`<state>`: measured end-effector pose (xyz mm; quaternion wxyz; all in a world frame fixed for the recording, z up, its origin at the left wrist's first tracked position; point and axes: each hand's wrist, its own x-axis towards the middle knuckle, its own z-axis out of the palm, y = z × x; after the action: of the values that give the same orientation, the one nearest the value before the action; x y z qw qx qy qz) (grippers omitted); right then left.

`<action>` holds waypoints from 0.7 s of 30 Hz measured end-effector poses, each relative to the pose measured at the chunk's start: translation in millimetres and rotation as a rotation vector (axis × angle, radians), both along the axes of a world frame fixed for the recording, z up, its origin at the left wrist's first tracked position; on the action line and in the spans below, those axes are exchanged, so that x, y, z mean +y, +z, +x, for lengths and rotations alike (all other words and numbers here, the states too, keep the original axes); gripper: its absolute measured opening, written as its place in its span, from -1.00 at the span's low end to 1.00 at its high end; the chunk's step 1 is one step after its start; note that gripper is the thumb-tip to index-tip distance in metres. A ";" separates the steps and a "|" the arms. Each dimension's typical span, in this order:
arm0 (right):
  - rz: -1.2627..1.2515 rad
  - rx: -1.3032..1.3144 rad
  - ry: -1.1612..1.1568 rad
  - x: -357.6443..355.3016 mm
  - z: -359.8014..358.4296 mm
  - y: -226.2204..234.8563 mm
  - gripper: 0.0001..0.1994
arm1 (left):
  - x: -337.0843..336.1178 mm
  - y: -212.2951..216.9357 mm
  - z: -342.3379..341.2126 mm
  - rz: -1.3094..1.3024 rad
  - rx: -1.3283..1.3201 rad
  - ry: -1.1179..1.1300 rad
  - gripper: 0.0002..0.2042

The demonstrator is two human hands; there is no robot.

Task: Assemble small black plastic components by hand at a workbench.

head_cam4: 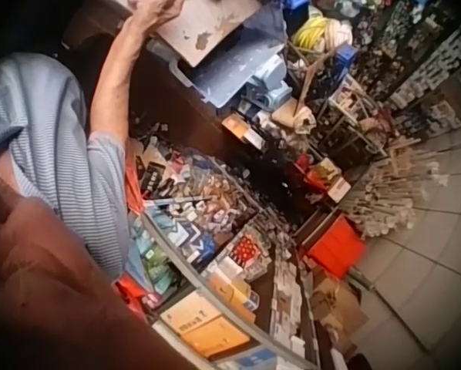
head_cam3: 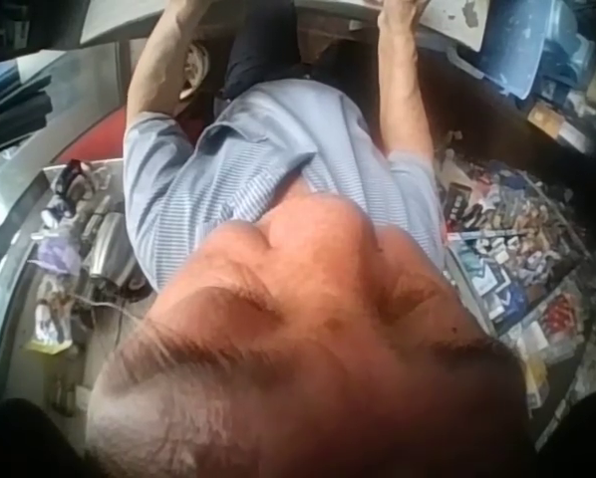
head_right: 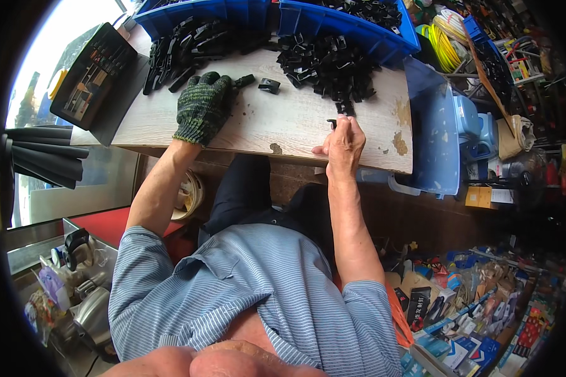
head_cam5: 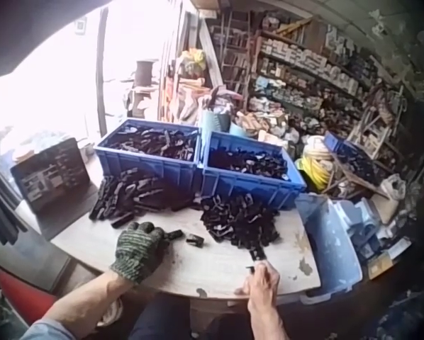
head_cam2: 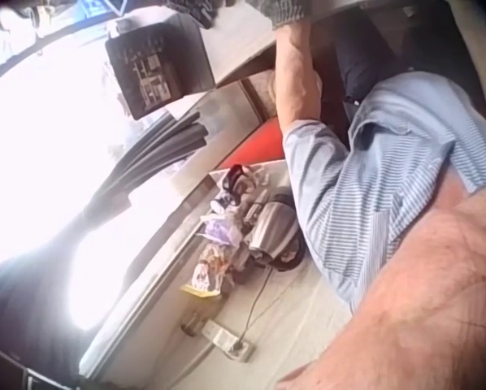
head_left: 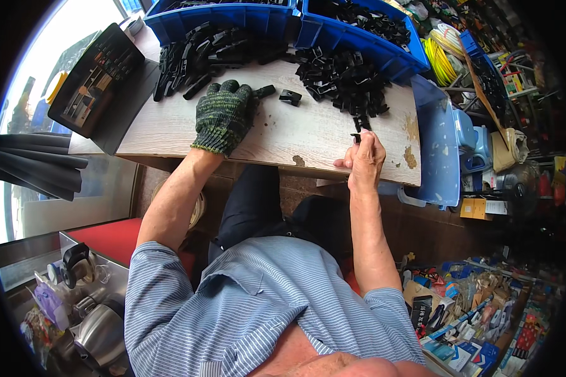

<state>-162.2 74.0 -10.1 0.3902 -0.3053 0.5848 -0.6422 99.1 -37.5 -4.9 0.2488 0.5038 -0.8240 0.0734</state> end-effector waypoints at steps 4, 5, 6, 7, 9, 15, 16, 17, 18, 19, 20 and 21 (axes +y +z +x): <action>0.033 -0.028 -0.024 -1.6 1.3 2.9 -0.71 | -1.3 -3.1 -3.3 0.030 0.053 -0.015 -0.86; 0.032 -0.026 -0.030 -2.1 1.2 3.5 -0.71 | 2.2 -4.3 -8.0 0.094 0.165 -0.075 -0.86; 0.047 -0.040 -0.051 -2.7 1.7 4.6 -0.70 | 7.1 -5.3 -13.5 0.160 0.278 -0.136 -0.85; 0.062 -0.054 -0.074 -2.8 2.5 6.8 -0.69 | 18.1 -3.5 -22.6 0.227 0.462 -0.150 -0.82; 0.065 -0.080 -0.095 -2.3 8.0 12.1 -0.67 | 34.8 -4.6 -39.6 0.358 0.779 -0.311 -0.82; 0.064 -0.100 -0.170 -2.4 10.4 12.0 -0.66 | 69.7 -14.2 -113.6 0.577 0.913 -0.474 -0.82; 0.059 -0.065 -0.215 -3.5 10.2 10.0 -0.66 | 72.7 -6.7 -118.6 0.646 0.858 -0.477 -0.80; 0.054 -0.031 -0.258 -4.5 8.2 7.1 -0.66 | 72.2 -7.7 -122.5 0.650 0.861 -0.486 -0.80; 0.031 -0.044 -0.247 -5.2 3.0 -2.6 -0.67 | 71.1 -9.5 -126.6 0.578 0.874 -0.532 -0.82; 0.032 -0.040 -0.250 -4.0 3.7 -0.1 -0.67 | 70.1 -10.9 -128.7 0.505 0.886 -0.572 -0.85; 0.056 -0.009 -0.233 -1.5 4.8 2.7 -0.67 | 71.2 -10.5 -127.8 0.616 0.932 -0.519 -0.84; 0.081 0.022 -0.215 -0.2 5.9 5.4 -0.67 | 71.4 -12.7 -128.1 0.618 0.934 -0.521 -0.84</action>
<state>-156.3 73.8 -4.6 0.3248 -0.2319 0.6437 -0.6529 -29.0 34.0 -17.6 0.4356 0.3135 -0.7073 -0.4601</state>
